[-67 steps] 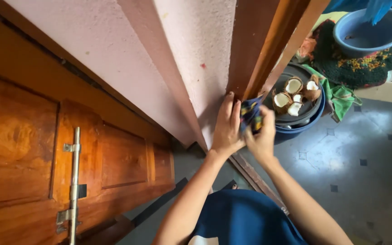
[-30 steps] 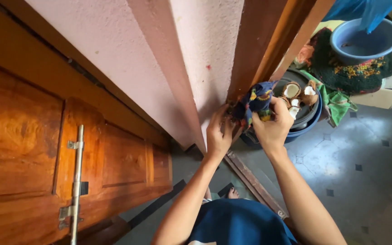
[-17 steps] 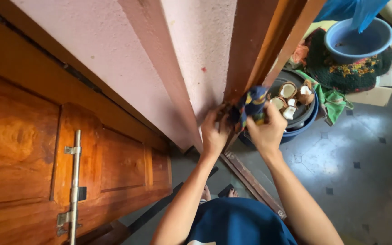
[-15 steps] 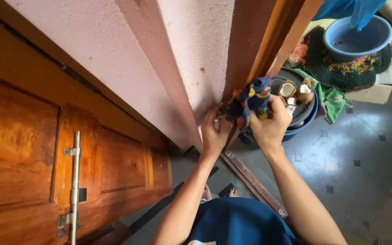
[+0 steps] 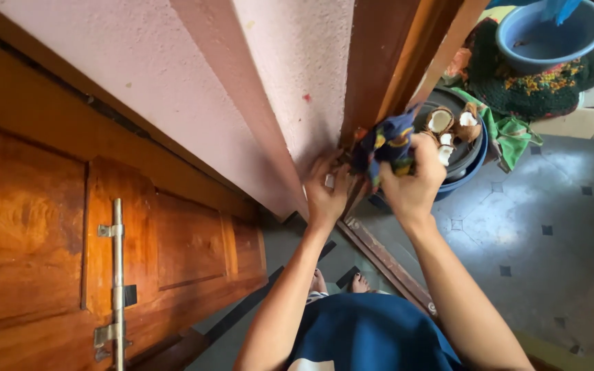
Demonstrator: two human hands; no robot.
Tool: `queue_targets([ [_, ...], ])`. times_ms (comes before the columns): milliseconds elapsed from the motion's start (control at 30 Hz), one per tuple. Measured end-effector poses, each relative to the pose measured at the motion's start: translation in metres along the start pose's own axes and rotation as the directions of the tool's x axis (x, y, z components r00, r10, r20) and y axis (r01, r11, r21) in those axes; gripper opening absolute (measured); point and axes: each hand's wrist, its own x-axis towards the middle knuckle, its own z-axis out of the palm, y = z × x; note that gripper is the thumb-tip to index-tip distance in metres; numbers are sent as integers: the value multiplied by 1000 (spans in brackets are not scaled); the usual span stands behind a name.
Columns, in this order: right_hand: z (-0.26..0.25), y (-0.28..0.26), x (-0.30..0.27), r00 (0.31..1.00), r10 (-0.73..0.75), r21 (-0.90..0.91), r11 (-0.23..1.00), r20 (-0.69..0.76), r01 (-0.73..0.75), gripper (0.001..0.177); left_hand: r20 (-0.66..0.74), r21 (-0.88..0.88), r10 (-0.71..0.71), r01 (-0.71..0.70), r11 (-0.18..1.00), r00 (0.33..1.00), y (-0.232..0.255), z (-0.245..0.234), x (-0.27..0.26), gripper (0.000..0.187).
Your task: Wipe down a wooden door, door frame, and metal latch hardware with a blue cloth.
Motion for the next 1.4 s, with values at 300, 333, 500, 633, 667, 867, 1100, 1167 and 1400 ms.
queue_targets([
  [300,33,102,-87,939,250,-150,964,236,-219,37,3,35,-35,35,999,999,11,-4,0,24],
  [333,28,85,-74,939,248,-149,965,237,-217,37,0,35,-34,34,999,999,10,-4,1,24],
  [500,4,8,-6,985,163,4,987,51,-163,30,-12,49,16,-15,999,1000,8,-3,2,28],
  [633,15,37,-29,999,34,-26,999,-10,-34,34,10,53,-33,33,998,999,9,-4,1,27],
  [667,21,54,-47,994,104,14,994,40,-105,35,3,32,4,-4,999,1000,8,-4,3,27],
  [867,26,89,-76,929,312,29,946,199,-324,35,10,30,-7,7,1000,1000,5,-6,2,25],
  [1100,10,14,2,997,6,-44,999,-74,-9,40,-5,49,24,-24,999,1000,1,-3,1,23],
  [1167,20,35,-26,998,29,-17,999,-48,-29,42,6,59,10,-10,998,1000,4,-5,2,26],
  [1400,29,97,-86,959,194,-211,966,204,-151,53,-3,38,-51,51,998,999,9,-7,5,25],
])
